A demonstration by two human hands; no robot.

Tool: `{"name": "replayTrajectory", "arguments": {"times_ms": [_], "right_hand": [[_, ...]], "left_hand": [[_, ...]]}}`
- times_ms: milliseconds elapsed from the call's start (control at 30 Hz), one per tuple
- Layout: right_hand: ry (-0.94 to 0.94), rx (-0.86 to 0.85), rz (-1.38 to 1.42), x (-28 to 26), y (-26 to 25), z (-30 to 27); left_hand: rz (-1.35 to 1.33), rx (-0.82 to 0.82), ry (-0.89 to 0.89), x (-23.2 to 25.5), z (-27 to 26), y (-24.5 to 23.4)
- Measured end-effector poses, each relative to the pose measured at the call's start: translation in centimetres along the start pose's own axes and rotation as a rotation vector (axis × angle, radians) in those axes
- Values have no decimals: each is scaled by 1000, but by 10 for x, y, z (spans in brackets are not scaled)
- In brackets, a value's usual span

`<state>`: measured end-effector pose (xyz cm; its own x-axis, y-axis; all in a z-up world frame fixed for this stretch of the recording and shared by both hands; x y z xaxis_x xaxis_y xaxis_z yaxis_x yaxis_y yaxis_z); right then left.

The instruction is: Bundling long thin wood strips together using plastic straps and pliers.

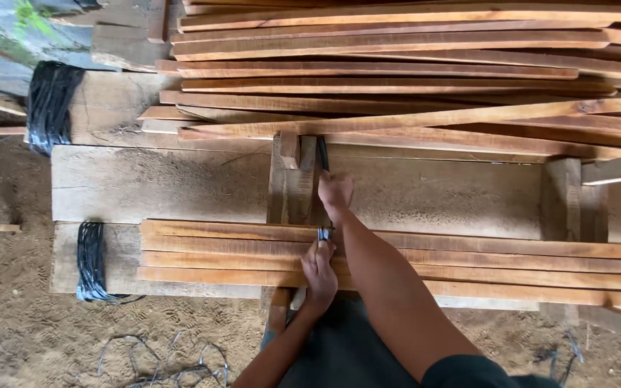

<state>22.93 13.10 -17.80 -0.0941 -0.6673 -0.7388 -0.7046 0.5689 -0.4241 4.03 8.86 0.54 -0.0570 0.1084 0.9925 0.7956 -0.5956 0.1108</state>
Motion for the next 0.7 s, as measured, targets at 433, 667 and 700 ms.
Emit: {"name": "replayTrajectory", "arguments": {"times_ms": [433, 667, 700], "right_hand": [[-161, 206, -55, -26, -17, -11], [-82, 124, -34, -14, -7, -12], [-69, 106, 11, -12, -5, -12]], "left_hand": [[51, -43, -44, -50, -10, -5], [134, -57, 62, -19, -1, 0], [137, -43, 61, -18, 0, -2]]}}
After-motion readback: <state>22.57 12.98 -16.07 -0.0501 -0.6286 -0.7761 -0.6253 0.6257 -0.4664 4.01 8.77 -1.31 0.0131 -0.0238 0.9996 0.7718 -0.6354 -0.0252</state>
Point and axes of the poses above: each hand's wrist, its own z-axis towards the middle knuckle, its own y-axis out of the palm, x = y × z, the point moved 9 cm from there along z, towards the middle knuckle, and after that the axes turned 14 degrees about -x, right-handed, at the moved point
